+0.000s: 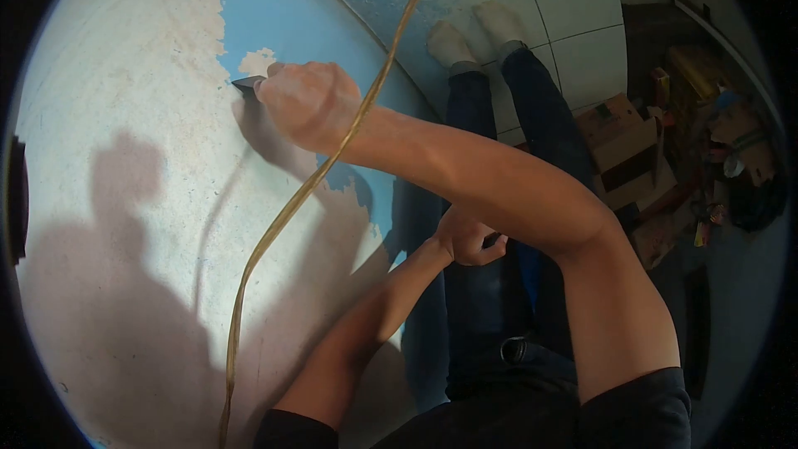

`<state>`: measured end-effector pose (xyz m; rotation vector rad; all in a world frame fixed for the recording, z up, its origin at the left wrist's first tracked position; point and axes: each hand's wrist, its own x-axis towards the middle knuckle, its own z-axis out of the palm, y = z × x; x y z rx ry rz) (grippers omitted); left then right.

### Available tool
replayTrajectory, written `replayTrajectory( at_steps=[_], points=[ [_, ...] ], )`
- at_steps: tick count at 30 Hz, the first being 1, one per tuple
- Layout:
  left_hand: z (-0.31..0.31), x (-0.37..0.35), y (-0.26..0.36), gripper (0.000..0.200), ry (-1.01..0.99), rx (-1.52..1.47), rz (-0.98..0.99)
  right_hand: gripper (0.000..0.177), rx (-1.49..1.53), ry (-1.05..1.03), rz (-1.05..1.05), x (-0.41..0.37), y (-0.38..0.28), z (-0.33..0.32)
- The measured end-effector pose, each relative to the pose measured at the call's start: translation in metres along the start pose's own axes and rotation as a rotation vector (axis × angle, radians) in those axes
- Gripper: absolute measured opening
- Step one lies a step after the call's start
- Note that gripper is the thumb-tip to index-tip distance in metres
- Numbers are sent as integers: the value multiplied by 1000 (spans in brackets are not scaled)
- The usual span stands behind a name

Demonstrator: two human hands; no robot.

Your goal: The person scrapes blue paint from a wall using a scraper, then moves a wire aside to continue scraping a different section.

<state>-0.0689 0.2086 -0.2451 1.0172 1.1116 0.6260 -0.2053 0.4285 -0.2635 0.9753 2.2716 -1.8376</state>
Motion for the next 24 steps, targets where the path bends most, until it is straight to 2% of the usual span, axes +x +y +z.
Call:
replayTrajectory(
  at_steps=[2,5,8,11,12,14,15,17,18,21,24],
  points=[
    [-5,0,-1,36,-27,-12,11,34,2,30,-1,-4,-6,1],
    [2,-5,2,37,16,-108,-95,32,52,17,30,-15,-30,-10],
    [-5,-3,1,38,-60,-36,-78,33,-30,109,61,22,0,17],
    [3,-8,-7,37,-55,38,-60,29,30,-12,40,22,-6,-1],
    [1,-7,-5,37,-75,-24,-91,29,43,-45,31,11,-14,-7],
    [-6,-2,3,37,-116,-151,-150,28,68,43,21,-7,-19,2],
    [-6,-1,3,37,-77,-97,-103,27,80,91,11,-10,-20,5],
    [-6,-2,2,37,-7,12,-19,27,47,32,81,8,-10,7],
    [-5,-4,1,38,-35,23,-36,26,31,4,119,19,-4,6],
    [-5,-3,-4,39,-72,34,-53,26,63,0,50,13,-2,1],
    [-7,-3,5,39,-29,-7,-56,26,56,8,47,-2,-10,2]
  ],
)
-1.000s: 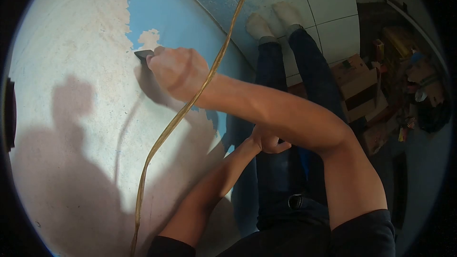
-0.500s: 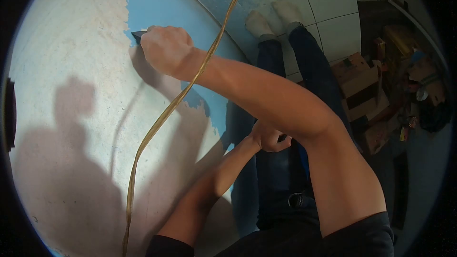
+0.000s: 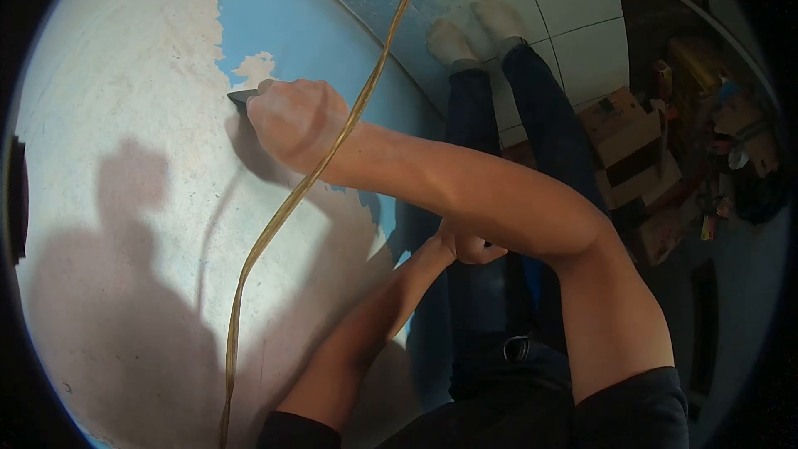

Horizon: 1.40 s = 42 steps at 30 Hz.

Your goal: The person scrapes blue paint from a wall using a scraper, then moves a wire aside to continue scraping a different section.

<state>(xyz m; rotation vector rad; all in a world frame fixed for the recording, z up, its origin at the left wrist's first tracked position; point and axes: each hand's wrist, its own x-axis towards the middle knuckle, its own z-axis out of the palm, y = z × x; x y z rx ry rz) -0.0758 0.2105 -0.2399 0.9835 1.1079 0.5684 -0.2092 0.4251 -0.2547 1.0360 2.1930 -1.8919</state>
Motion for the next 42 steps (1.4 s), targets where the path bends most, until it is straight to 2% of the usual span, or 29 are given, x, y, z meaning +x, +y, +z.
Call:
replayTrajectory(
  at_steps=[5,7,13,16,19,23,26,29,30,32,35,40,42],
  points=[
    [2,-1,-9,41,-56,61,15,26,4,1,28,15,12,3],
    [-3,1,-3,40,-27,36,14,26,4,-49,21,7,-2,-9],
    [2,0,-6,37,0,59,27,23,-31,46,22,22,12,2],
    [-2,2,-6,36,7,54,40,24,30,-45,-7,11,1,-5],
    [-3,2,3,33,36,-1,17,25,14,20,21,6,-2,-1],
    [4,1,-7,30,16,33,29,25,21,-27,40,27,20,0],
    [-2,2,-3,33,-15,-4,15,27,-10,6,-24,1,0,-4],
    [-2,4,0,35,63,4,43,25,22,102,-34,7,13,9],
    [-1,4,-1,35,34,17,26,25,35,130,-27,13,20,11],
    [2,1,-6,35,-28,40,-5,25,33,116,-50,23,30,15],
    [1,2,-3,36,58,52,50,24,34,74,-57,8,15,5],
    [-3,3,-3,36,-8,21,18,19,32,39,-19,9,18,-2],
    [1,4,-3,35,1,20,30,24,55,283,-187,0,22,8]
  ],
)
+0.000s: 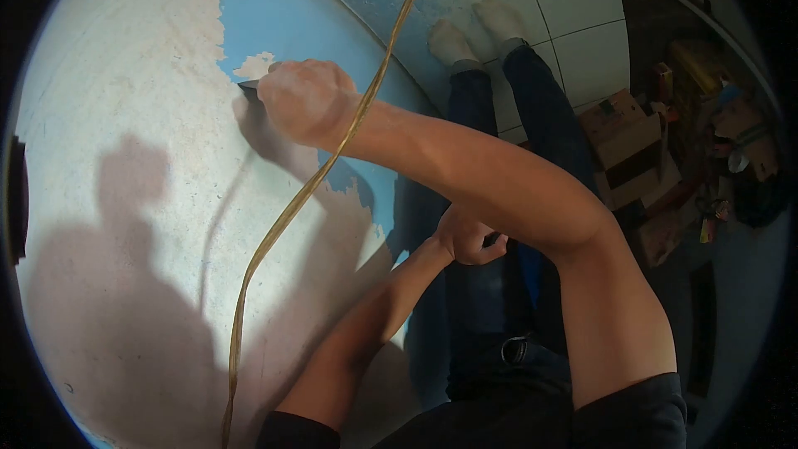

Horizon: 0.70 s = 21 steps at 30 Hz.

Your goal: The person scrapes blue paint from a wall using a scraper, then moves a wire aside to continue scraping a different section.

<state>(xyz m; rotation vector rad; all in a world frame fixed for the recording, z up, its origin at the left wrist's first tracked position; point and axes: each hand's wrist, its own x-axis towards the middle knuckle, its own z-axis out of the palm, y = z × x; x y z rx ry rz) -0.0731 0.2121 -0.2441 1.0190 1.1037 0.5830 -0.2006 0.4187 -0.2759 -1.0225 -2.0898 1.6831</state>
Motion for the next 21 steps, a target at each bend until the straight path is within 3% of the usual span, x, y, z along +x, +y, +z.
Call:
replayTrajectory(
  at_steps=[2,4,7,13,16,21],
  points=[
    [-1,0,0,33,47,5,38,25,-27,26,-16,-8,0,7],
    [-2,1,0,33,21,-13,8,24,-90,-184,131,-6,-25,-4],
    [-3,-2,-1,33,-40,6,-32,22,-82,-181,202,9,4,11],
    [1,-2,-2,28,31,50,24,24,-14,-154,60,-7,0,2],
    [1,-1,-2,27,57,77,41,25,-67,-272,201,9,1,-3],
    [-3,4,-2,26,83,165,89,27,-16,-233,112,6,6,-2]
  ],
)
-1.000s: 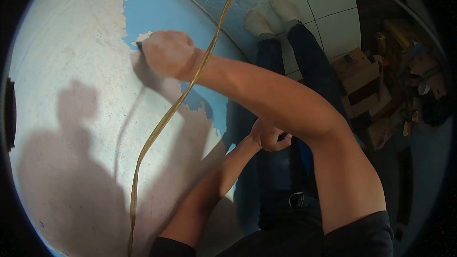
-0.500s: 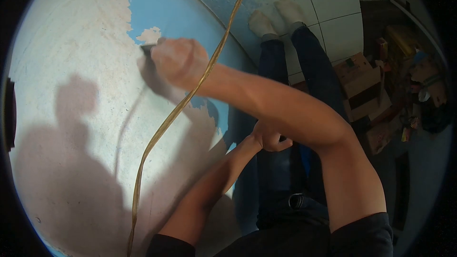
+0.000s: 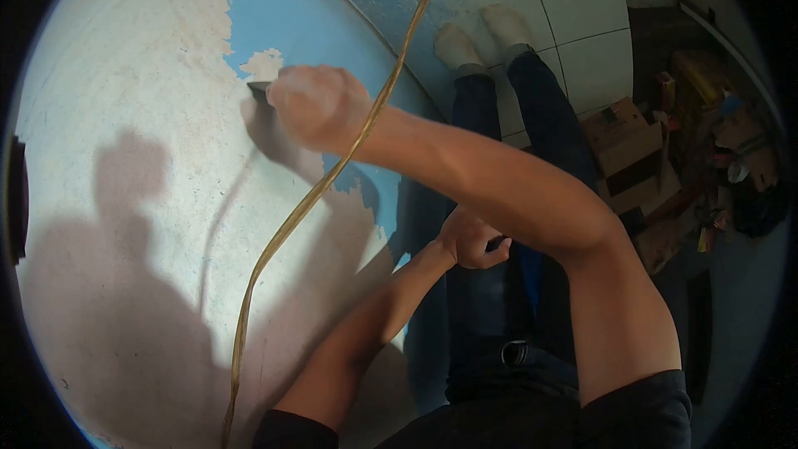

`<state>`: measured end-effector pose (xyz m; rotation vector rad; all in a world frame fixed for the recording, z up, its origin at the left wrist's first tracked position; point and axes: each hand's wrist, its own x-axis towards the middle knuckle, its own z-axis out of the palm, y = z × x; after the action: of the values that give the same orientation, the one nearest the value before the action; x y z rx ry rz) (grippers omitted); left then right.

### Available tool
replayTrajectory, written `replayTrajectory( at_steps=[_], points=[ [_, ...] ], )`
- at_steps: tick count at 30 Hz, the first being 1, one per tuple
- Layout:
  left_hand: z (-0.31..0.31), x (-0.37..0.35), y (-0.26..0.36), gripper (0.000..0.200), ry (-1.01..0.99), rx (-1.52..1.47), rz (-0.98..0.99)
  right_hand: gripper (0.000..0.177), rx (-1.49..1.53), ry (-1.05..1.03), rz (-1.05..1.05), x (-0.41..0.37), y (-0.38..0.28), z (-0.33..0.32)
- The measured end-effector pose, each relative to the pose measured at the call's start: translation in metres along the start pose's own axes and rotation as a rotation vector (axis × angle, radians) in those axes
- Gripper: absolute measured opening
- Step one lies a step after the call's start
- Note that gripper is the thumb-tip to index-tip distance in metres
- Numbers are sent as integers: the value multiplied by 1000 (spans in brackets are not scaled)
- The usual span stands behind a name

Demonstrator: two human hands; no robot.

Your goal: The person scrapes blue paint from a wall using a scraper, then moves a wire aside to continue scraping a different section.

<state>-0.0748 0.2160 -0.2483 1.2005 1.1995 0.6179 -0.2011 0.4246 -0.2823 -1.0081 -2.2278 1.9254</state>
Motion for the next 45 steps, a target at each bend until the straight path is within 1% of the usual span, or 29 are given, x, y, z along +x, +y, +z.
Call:
replayTrajectory(
  at_steps=[2,5,7,8,10,11,14,16,17,19,20,23,26,29,32,35,36,37,39,41,43,44,45],
  points=[
    [4,1,0,26,89,2,60,28,3,-5,8,-5,-4,3],
    [-3,0,4,27,10,34,19,29,-33,-11,38,15,10,4],
    [-3,-1,6,27,11,55,11,32,-29,-45,54,24,13,4],
    [-4,0,5,27,16,66,12,33,3,-21,35,15,12,5],
    [3,4,2,27,120,16,66,35,68,17,-2,-9,3,7],
    [5,5,1,27,172,-7,90,35,65,6,22,-7,4,8],
    [-4,2,6,27,59,28,20,35,55,-14,74,6,14,9],
    [-2,-1,6,27,30,50,4,34,42,-10,82,18,21,8],
    [-1,-1,4,27,17,61,0,28,100,37,58,13,20,12],
    [9,2,-2,27,107,-44,31,20,214,120,12,-7,0,12],
    [14,0,-2,27,151,-97,40,20,111,6,59,-11,-6,4],
    [-1,0,3,26,-19,-24,-22,21,154,25,121,6,6,6],
    [0,-3,3,26,-40,57,-42,23,13,93,-30,20,23,18],
    [11,-3,0,26,84,-82,1,22,40,4,62,-5,-15,2],
    [5,1,2,27,82,-67,12,23,-32,41,37,8,-6,6],
    [0,-3,6,27,-62,30,-84,24,-20,81,-45,18,14,11],
    [-1,-2,5,27,-37,7,-59,25,-5,92,-82,20,17,12],
    [0,0,3,27,-7,-16,-34,25,-13,79,-73,15,9,8],
    [4,0,3,27,44,-46,0,27,-20,45,-47,-4,-11,4],
    [7,0,1,26,89,-43,25,29,-77,-34,14,2,-14,-3],
    [1,-3,3,27,15,25,-24,30,-126,-106,65,16,-9,-11],
    [0,-2,5,27,-22,57,-45,31,-113,-53,4,16,-4,-6],
    [2,-2,6,27,-5,32,-25,31,-103,1,-56,14,-3,-4]
  ],
)
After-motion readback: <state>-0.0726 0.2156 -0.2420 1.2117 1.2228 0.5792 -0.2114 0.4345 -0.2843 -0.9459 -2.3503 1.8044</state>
